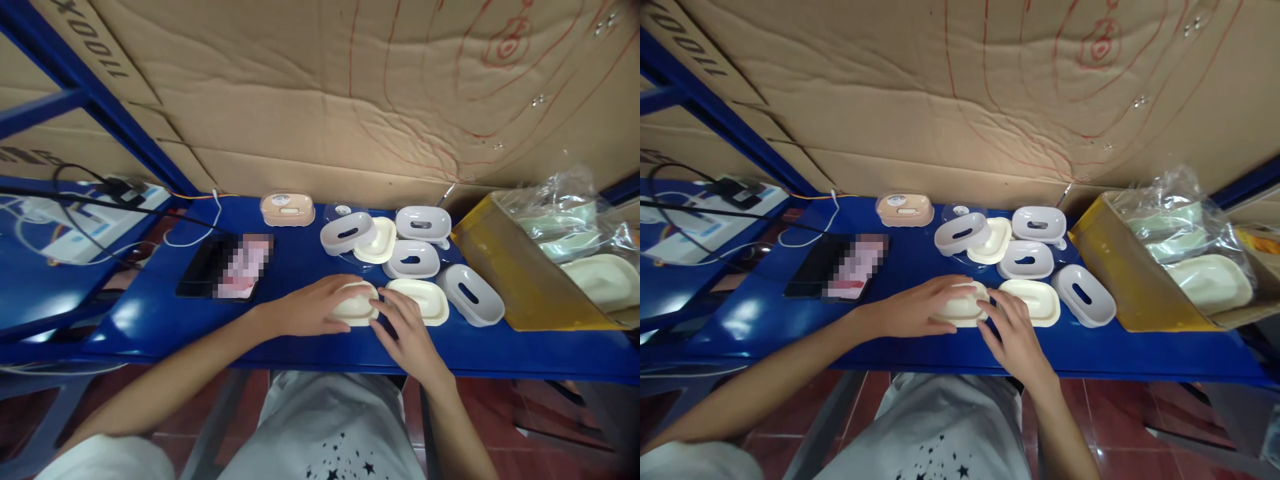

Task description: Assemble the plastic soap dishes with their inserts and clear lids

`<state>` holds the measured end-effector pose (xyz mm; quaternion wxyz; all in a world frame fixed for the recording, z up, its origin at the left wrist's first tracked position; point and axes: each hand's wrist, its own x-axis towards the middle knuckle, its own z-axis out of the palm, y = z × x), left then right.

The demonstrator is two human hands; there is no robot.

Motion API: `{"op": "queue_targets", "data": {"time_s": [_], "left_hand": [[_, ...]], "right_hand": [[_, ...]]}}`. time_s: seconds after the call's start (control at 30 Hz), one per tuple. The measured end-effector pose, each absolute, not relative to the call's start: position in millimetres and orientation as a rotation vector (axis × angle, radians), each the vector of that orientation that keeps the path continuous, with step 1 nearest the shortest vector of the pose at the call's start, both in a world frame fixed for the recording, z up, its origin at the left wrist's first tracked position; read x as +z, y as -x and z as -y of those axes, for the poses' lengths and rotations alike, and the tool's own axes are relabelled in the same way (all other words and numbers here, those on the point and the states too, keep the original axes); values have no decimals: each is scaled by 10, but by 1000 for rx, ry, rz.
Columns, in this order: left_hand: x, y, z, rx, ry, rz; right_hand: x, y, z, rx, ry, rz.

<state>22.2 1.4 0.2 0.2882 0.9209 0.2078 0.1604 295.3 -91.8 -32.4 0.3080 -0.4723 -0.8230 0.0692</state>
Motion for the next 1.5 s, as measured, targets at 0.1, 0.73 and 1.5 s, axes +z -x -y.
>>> {"op": "queue_targets", "data": {"time_s": [0.1, 0.73, 1.5], "left_hand": [[130, -149, -253, 600, -2420, -677], [87, 155, -133, 675, -2649, -1048], [9, 233, 372, 484, -2310, -1009]], "right_hand": [[-316, -2965, 918, 215, 1258, 2185], [-306, -2949, 902, 171, 1183, 2336], [-328, -2987, 960, 193, 1226, 2215]]}}
